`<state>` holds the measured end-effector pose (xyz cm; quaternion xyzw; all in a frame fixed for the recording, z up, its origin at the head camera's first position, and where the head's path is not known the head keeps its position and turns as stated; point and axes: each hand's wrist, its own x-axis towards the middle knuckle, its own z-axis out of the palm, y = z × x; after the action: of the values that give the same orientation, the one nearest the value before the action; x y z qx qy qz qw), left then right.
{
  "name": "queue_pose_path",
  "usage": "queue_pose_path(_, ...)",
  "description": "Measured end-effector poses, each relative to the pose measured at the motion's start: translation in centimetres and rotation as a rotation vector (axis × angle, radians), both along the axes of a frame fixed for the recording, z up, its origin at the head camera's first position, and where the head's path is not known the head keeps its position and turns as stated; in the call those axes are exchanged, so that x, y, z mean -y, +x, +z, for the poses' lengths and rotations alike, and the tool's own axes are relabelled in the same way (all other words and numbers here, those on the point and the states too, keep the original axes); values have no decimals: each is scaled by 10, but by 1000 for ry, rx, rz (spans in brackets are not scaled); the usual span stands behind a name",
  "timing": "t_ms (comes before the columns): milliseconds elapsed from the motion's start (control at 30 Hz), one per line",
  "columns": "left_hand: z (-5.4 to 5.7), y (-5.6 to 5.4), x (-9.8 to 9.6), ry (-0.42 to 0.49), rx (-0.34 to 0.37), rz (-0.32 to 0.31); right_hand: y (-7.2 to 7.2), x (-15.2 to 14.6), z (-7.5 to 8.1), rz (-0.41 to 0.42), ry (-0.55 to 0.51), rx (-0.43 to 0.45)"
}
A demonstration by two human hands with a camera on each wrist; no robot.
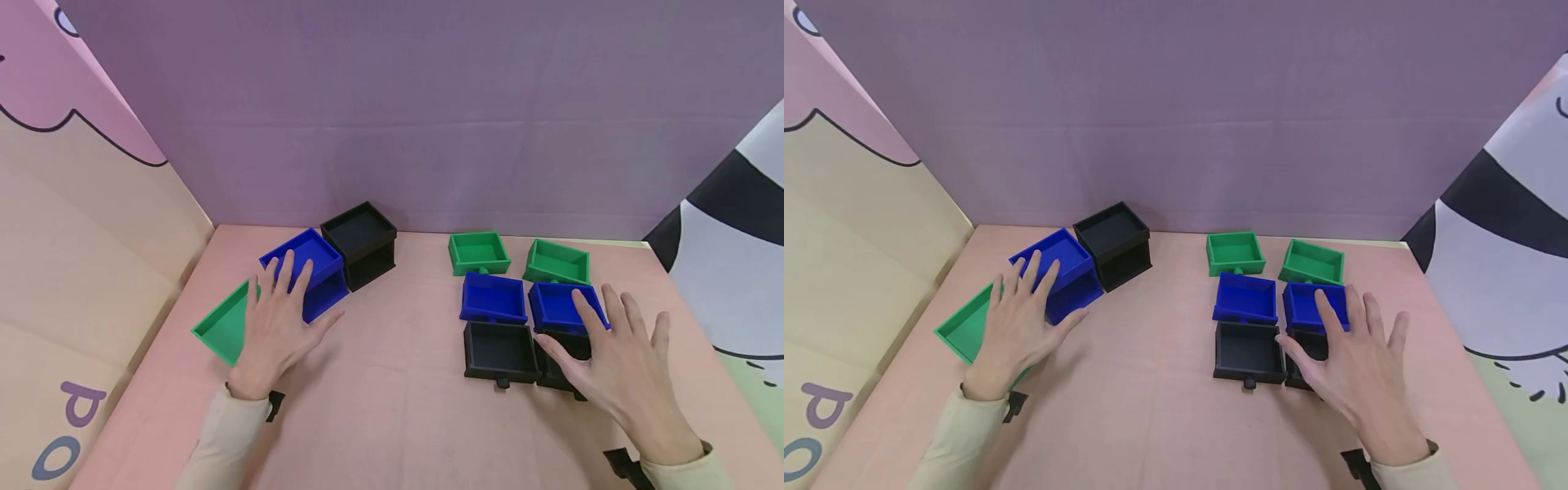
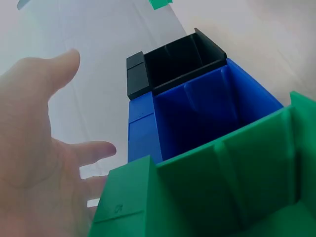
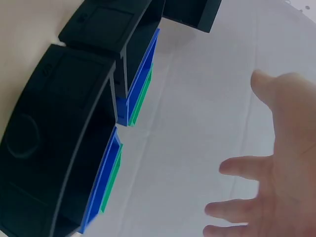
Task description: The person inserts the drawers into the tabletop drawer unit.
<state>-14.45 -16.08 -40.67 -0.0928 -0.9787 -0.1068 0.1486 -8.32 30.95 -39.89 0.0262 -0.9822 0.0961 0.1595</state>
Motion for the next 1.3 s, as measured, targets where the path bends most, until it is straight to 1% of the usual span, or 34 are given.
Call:
queue_pose_path(133, -2, -4, -3, 42, -30, -2, 2, 4, -4, 36, -56, -113)
queue_pose_path(267, -2, -9, -7, 103, -37, -15, 6, 13, -10, 38, -174, -198)
queue_pose_path(333, -2, -13, -10, 139, -42, -26, 10, 18, -13, 17, -232, -220)
queue_pose_path(433, 0, -18, -14, 196, -55, -38, 14, 25, -17, -18, -310, -219)
queue_pose_path(533, 2, -22, -19, 264, -64, -39, 18, 32, -21, -52, -379, -135)
queue_pose_path(600, 3, -24, -22, 318, -55, -41, 20, 36, -25, -64, -427, -72)
queue_pose_path(733, 4, -30, -29, 436, -33, -63, 23, 47, -35, -60, -461, 25)
queue_pose_path(800, 3, -34, -32, 478, -31, -84, 24, 51, -40, -62, -471, 93)
queue_pose_path(900, 2, -39, -39, 505, -52, -115, 26, 57, -44, -82, -493, 232)
queue_pose_path(1000, 2, -45, -45, 512, -73, -133, 27, 60, -47, -125, -532, 324)
queue_pose_path(1133, 2, -52, -52, 516, -86, -140, 28, 62, -52, -175, -558, 375)
queue_pose_path(1233, 1, -58, -54, 518, -79, -140, 29, 63, -56, -168, -543, 377)
queue_pose_path(1300, 0, -61, -55, 511, -75, -134, 30, 63, -59, -147, -530, 376)
